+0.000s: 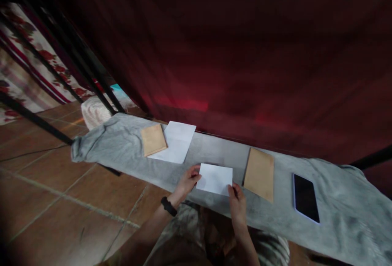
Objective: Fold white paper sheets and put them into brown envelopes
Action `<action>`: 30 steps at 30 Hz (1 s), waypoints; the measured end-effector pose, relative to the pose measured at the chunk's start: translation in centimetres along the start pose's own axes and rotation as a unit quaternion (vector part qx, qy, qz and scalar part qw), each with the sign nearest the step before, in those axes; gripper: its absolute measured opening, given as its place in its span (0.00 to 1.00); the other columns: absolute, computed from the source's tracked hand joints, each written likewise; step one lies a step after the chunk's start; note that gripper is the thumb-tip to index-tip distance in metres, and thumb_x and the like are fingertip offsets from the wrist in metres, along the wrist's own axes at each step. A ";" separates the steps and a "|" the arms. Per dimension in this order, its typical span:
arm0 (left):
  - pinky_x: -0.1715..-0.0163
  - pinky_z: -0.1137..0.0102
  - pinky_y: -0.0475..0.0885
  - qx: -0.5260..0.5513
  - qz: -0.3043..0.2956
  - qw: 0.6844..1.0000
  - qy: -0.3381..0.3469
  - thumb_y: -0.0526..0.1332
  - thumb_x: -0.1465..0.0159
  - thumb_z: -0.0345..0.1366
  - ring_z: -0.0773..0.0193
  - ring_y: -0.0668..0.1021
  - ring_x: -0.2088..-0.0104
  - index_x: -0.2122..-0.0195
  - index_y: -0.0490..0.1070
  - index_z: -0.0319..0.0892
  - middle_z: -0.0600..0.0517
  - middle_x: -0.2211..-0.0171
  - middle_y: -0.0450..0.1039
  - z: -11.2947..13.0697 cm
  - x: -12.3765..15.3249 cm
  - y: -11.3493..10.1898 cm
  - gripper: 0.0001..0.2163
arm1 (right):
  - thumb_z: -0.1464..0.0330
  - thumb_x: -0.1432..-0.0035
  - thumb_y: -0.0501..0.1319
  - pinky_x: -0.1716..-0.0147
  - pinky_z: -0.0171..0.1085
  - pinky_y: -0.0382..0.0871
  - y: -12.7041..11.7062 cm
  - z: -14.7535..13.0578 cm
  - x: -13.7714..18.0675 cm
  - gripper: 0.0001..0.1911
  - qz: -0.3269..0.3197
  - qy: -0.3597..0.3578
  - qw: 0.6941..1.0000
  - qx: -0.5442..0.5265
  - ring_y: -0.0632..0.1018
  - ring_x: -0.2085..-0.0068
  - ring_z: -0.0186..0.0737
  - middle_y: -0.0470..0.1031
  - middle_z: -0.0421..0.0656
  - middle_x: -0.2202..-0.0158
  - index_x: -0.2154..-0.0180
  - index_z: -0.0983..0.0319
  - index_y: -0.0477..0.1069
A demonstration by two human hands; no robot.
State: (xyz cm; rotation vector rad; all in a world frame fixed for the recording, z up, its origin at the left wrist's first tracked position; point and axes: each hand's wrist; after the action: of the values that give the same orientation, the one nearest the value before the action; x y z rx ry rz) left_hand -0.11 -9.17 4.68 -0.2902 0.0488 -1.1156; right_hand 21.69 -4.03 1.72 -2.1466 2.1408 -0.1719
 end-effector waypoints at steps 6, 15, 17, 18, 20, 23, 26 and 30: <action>0.54 0.64 0.74 -0.131 0.037 0.989 0.059 0.53 0.37 0.26 0.60 0.79 0.60 0.40 0.65 0.43 0.49 0.60 0.78 0.3 -0.8 0.3 0.23 | 0.53 0.37 0.51 0.52 0.50 0.71 -0.8 0.5 0.4 0.27 -0.014 -0.134 0.976 0.172 0.77 0.54 0.51 0.76 0.54 0.52 0.47 0.63 0.71; 0.49 0.65 0.72 -0.329 0.015 0.937 0.117 0.47 0.33 0.25 0.58 0.78 0.52 0.41 0.66 0.44 0.44 0.46 0.73 0.2 0.0 0.8 0.21 | 0.63 0.29 0.44 0.38 0.54 0.58 1.5 0.8 1.7 0.25 -0.119 -0.346 0.844 0.393 0.64 0.35 0.49 0.62 0.53 0.34 0.35 0.62 0.58; 0.46 0.62 0.71 -0.362 0.008 0.923 0.131 0.47 0.32 0.27 0.56 0.77 0.49 0.42 0.67 0.43 0.42 0.43 0.70 0.3 0.0 0.8 0.20 | 0.65 0.29 0.44 0.36 0.55 0.54 1.7 1.0 2.1 0.25 -0.135 -0.358 0.814 0.438 0.61 0.33 0.51 0.60 0.53 0.33 0.35 0.63 0.60; 0.44 0.60 0.69 -0.376 0.005 0.916 0.137 0.47 0.31 0.27 0.55 0.75 0.46 0.42 0.67 0.43 0.41 0.41 0.69 0.4 0.0 0.9 0.20 | 0.66 0.29 0.44 0.36 0.56 0.52 1.7 1.0 2.3 0.25 -0.136 -0.359 0.803 0.455 0.61 0.33 0.51 0.59 0.52 0.32 0.36 0.63 0.61; 0.40 0.56 0.65 -0.398 -0.002 0.905 0.151 0.47 0.31 0.27 0.53 0.71 0.41 0.42 0.67 0.42 0.41 0.37 0.65 0.4 0.1 1.1 0.19 | 0.66 0.29 0.44 0.35 0.55 0.51 1.7 1.1 2.5 0.25 -0.135 -0.360 0.790 0.477 0.61 0.33 0.51 0.57 0.52 0.32 0.36 0.63 0.62; 0.35 0.55 0.58 -0.450 -0.031 0.867 0.211 0.48 0.30 0.28 0.53 0.63 0.34 0.40 0.66 0.41 0.42 0.33 0.59 0.1 0.3 1.6 0.19 | 0.66 0.29 0.43 0.35 0.55 0.51 1.7 1.1 2.5 0.25 -0.129 -0.363 0.781 0.491 0.61 0.33 0.51 0.57 0.53 0.31 0.35 0.65 0.60; 0.33 0.56 0.52 -0.487 -0.074 0.821 0.289 0.48 0.28 0.39 0.57 0.59 0.31 0.37 0.63 0.44 0.47 0.31 0.56 -0.6 0.6 2.1 0.20 | 0.66 0.29 0.43 0.35 0.55 0.51 1.7 1.1 2.5 0.26 -0.128 -0.370 0.774 0.498 0.61 0.33 0.51 0.56 0.53 0.31 0.34 0.65 0.58; 0.32 0.56 0.47 -0.499 -0.089 0.803 0.312 0.47 0.27 0.47 0.59 0.56 0.30 0.33 0.57 0.50 0.51 0.30 0.54 -1.3 1.0 2.5 0.23 | 0.65 0.29 0.42 0.35 0.54 0.51 1.7 1.3 2.5 0.27 -0.124 -0.372 0.768 0.507 0.61 0.33 0.51 0.57 0.53 0.31 0.33 0.65 0.57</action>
State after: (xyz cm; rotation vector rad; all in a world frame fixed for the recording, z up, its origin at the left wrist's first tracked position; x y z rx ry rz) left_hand 2.31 -9.33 2.86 -0.8659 1.2570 -1.2539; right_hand 20.21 -6.50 0.18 -1.4153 0.9190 -0.3270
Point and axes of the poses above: each hand's wrist, its own x-axis away from the middle knuckle, its own y-axis out of the palm, z = x × y
